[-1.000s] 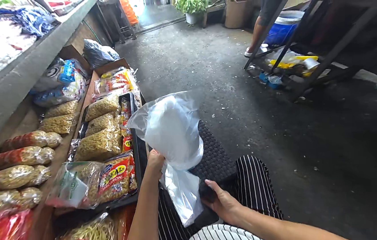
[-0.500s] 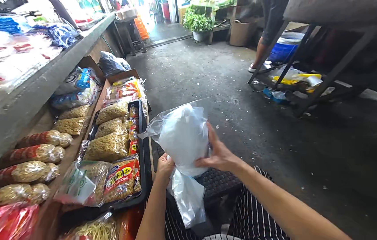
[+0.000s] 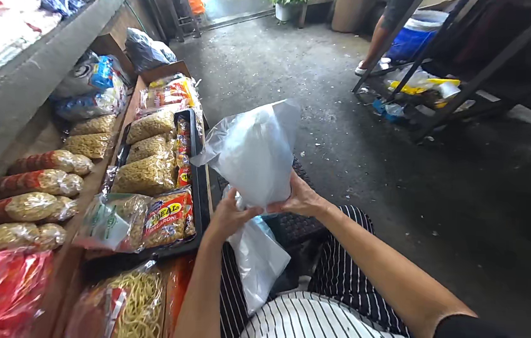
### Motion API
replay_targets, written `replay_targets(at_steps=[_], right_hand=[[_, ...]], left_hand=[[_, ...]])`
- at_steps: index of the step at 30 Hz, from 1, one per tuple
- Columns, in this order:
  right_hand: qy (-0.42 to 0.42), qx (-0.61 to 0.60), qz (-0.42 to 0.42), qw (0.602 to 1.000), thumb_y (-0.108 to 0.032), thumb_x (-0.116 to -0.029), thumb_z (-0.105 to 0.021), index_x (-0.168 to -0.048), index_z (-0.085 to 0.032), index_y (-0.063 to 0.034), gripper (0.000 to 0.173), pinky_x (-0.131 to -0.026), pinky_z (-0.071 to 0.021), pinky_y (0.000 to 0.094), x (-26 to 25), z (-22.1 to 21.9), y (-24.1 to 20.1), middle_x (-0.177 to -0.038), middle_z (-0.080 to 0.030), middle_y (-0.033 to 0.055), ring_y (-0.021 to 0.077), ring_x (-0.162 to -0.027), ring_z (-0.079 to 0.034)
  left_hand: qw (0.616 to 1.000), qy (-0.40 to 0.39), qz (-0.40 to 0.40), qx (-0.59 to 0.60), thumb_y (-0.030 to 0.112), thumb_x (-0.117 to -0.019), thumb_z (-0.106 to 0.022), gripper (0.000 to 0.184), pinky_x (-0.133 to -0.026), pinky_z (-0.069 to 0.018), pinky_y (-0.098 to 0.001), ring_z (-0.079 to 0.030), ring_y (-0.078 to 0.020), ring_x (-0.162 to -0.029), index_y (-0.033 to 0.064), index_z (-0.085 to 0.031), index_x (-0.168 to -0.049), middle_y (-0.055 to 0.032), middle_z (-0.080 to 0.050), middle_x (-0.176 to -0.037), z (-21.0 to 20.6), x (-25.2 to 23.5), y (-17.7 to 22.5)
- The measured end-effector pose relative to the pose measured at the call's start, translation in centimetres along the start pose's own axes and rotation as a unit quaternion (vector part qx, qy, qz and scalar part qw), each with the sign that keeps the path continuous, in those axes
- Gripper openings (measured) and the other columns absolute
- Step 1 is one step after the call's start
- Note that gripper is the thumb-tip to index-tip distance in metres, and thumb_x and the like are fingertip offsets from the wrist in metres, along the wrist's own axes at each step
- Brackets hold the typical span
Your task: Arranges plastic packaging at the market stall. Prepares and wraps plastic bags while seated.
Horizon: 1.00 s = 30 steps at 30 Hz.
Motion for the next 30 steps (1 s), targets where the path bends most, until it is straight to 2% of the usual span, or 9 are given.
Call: replay_targets(at_steps=[4,6,9,13,16,18,22,26,30], right_hand=[[-0.026,0.037,-0.011,0.999,-0.048,-0.0641,-0.092,-0.154,-0.031,0.0048,0.121,-0.11,-0.047,0.0384,1.1,0.7,1.1,-0.143,-0.055,0.021,0.0209,-0.13,-0.057],[0.016,0.031,-0.016,0.999,-0.052,-0.0717,-0.085,-0.155,-0.035,0.0011,0.111,-0.107,-0.0488,0.0424,2.2,3.3,0.3,-0.145,-0.055,0.0186,0.0247,-0.131,-0.056],[0.07,-0.01,0.031,0.997,-0.049,-0.0884,-0.072,-0.131,-0.056,0.0019,0.068,-0.092,-0.0559,0.0302,4.1,5.3,-4.6,-0.117,-0.068,0.0068,0.0114,-0.107,-0.066],[-0.108,0.016,0.122,0.987,-0.058,-0.0858,-0.073,-0.134,-0.06,0.0014,0.078,-0.102,-0.0524,0.0334,6.9,-0.7,-12.9,-0.124,-0.069,0.009,0.012,-0.117,-0.064],[-0.081,0.095,0.087,0.988,-0.04,-0.0884,-0.076,-0.125,-0.066,-0.0021,0.054,-0.088,-0.057,0.0336,7.9,-1.5,-14.8,-0.11,-0.073,0.0116,0.0151,-0.1,-0.07],[-0.029,0.085,0.112,0.99,-0.029,-0.0948,-0.071,-0.108,-0.07,-0.0038,0.029,-0.078,-0.0545,0.0185,8.0,0.0,-15.2,-0.094,-0.073,0.0056,0.003,-0.086,-0.067],[0.001,0.02,0.175,0.984,-0.024,-0.0992,-0.067,-0.103,-0.069,-0.0006,0.024,-0.072,-0.0491,0.0077,7.7,2.5,-16.0,-0.086,-0.069,0.0011,-0.0069,-0.079,-0.061],[0.021,-0.005,0.191,0.981,-0.021,-0.102,-0.063,-0.105,-0.064,-0.0013,0.02,-0.068,-0.0502,0.0079,7.3,4.1,-16.4,-0.082,-0.069,-0.0035,-0.0086,-0.074,-0.061],[0.036,0.011,0.221,0.975,-0.022,-0.1045,-0.059,-0.097,-0.07,0.0006,0.026,-0.073,-0.0503,0.0078,7.2,4.7,-17.3,-0.086,-0.07,-0.0011,-0.0083,-0.08,-0.061]], left_hand=[[1.0,0.026,0.002,0.011,0.01,-0.0816,-0.083,0.081,-0.093,-0.0575,-0.0273,-0.07,-0.008,-0.102,-0.0043,-0.039,-0.148,-0.0115,-0.07,-0.119,-0.4,0.2,-1.5],[0.999,0.041,0.015,-0.004,0.013,-0.0853,-0.081,0.075,-0.083,-0.0586,-0.0257,-0.069,-0.0069,-0.091,-0.0014,-0.042,-0.147,-0.0099,-0.07,-0.113,0.6,1.9,-1.0],[0.998,0.046,-0.044,-0.007,0.016,-0.0915,-0.071,0.036,-0.061,-0.0523,-0.0168,-0.059,0.0004,-0.064,0.003,-0.062,-0.124,0.0048,-0.064,-0.085,1.4,5.0,2.9],[0.968,-0.009,-0.248,0.033,0.022,-0.0997,-0.066,0.021,-0.07,-0.0557,-0.0149,-0.063,0.0053,-0.075,0.0062,-0.068,-0.113,0.0119,-0.067,-0.089,-1.2,7.8,10.9],[0.939,0.084,-0.333,0.032,0.025,-0.1002,-0.065,0.018,-0.073,-0.0574,-0.0154,-0.066,0.0043,-0.08,0.0116,-0.07,-0.111,0.0124,-0.07,-0.092,-0.2,9.0,14.2],[0.932,0.105,-0.346,0.039,0.03,-0.0985,-0.068,0.021,-0.078,-0.0581,-0.0179,-0.068,0.001,-0.087,0.0151,-0.07,-0.113,0.0113,-0.072,-0.097,0.5,9.5,14.6],[0.953,0.039,-0.3,0.035,0.034,-0.0855,-0.082,0.057,-0.095,-0.0574,-0.0253,-0.066,-0.0079,-0.112,0.0066,-0.062,-0.132,0.0016,-0.069,-0.124,0.0,9.1,13.7],[0.95,0.076,-0.29,0.083,0.015,-0.0909,-0.075,0.019,-0.078,-0.0604,-0.0185,-0.071,0.0003,-0.087,0.016,-0.073,-0.11,0.0104,-0.076,-0.1,0.6,9.2,13.9],[0.934,0.041,-0.328,0.137,0.014,-0.0945,-0.072,0.019,-0.083,-0.0593,-0.0175,-0.071,-0.0001,-0.092,0.0171,-0.076,-0.113,0.0086,-0.076,-0.107,0.3,9.2,14.6]])
Point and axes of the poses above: each hand's wrist, its own x-axis away from the middle knuckle, its own z-axis out of the back of the hand, y = z × x, the point moved 10 cm from there along -x, towards the middle knuckle
